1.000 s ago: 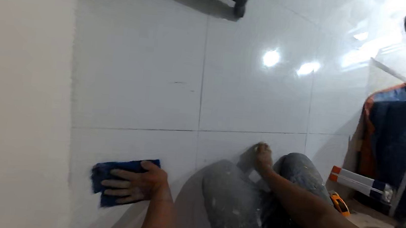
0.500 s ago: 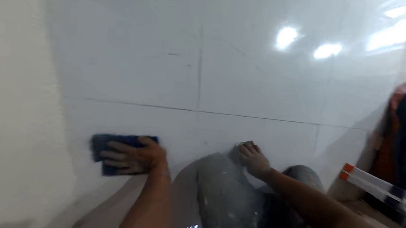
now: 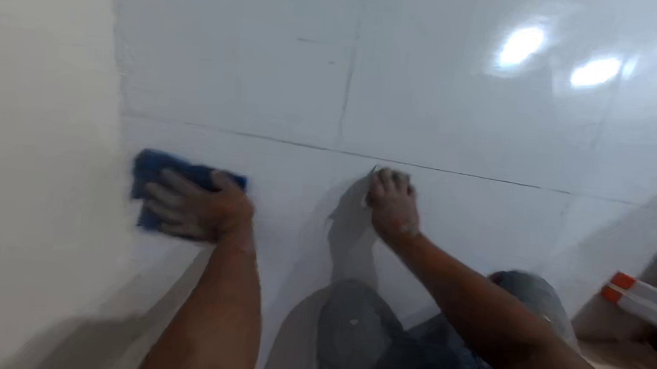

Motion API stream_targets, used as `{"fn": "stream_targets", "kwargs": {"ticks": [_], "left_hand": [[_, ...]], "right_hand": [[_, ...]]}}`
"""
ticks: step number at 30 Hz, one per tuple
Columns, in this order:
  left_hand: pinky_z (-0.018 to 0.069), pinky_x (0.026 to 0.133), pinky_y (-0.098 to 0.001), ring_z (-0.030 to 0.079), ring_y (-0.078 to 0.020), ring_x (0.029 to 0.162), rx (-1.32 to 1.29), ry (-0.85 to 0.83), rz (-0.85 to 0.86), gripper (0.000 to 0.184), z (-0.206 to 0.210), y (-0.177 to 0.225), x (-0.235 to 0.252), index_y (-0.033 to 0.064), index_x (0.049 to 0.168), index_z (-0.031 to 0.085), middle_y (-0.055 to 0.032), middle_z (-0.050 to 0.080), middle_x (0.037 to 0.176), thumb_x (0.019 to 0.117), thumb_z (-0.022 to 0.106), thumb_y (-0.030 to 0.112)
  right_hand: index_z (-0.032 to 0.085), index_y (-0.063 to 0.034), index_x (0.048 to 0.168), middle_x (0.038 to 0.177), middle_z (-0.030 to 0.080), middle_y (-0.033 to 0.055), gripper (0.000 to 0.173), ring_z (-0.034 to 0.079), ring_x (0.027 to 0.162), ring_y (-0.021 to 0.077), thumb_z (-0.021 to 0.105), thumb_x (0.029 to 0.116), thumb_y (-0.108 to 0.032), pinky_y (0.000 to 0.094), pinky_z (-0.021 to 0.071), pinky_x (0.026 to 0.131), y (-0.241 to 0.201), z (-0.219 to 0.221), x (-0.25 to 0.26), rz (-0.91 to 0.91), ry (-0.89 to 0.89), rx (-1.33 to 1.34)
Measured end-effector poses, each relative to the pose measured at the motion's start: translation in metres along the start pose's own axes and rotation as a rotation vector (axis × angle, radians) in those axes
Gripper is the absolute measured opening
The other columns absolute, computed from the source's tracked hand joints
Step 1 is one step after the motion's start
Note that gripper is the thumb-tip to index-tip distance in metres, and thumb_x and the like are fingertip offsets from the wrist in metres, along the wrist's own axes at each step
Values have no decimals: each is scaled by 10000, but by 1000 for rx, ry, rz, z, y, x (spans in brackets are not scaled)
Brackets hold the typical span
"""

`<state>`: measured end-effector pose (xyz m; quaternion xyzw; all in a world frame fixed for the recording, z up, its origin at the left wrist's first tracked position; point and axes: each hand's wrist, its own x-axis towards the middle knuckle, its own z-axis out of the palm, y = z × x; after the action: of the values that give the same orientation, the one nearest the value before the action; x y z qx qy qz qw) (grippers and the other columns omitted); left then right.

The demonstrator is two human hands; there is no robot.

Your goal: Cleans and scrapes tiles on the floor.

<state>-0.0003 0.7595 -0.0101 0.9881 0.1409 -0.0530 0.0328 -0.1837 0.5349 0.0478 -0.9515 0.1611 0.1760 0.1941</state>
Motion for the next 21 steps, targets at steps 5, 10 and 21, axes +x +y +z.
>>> {"fn": "stream_targets", "kwargs": {"ticks": [5, 10, 21], "left_hand": [[39, 1198, -702, 58, -461, 1562, -51, -70, 79, 833, -15, 7, 2, 70, 1645, 147, -256, 96, 1690, 1031, 356, 592], [48, 1193, -721, 18, -499, 1553, -32, -156, 130, 820, -33, 68, -81, 40, 1642, 89, -305, 28, 1678, 1057, 365, 544], [108, 1236, -645, 167, -274, 1579, 59, -808, 1612, 593, 30, 229, -376, 359, 1553, 445, 46, 274, 1689, 988, 544, 509]], "right_hand": [[538, -98, 1493, 1563, 488, 141, 441, 431, 1453, 372, 493, 1060, -165, 605, 385, 1120, 82, -17, -87, 403, -127, 180], [426, -29, 1521, 1577, 419, 203, 545, 454, 1407, 425, 549, 990, -24, 622, 460, 1041, 205, -52, -115, 995, 34, 331], [394, -44, 1556, 1533, 479, 230, 591, 507, 1383, 408, 551, 986, -35, 576, 420, 1130, 327, -79, -226, 1069, -156, 466]]}}
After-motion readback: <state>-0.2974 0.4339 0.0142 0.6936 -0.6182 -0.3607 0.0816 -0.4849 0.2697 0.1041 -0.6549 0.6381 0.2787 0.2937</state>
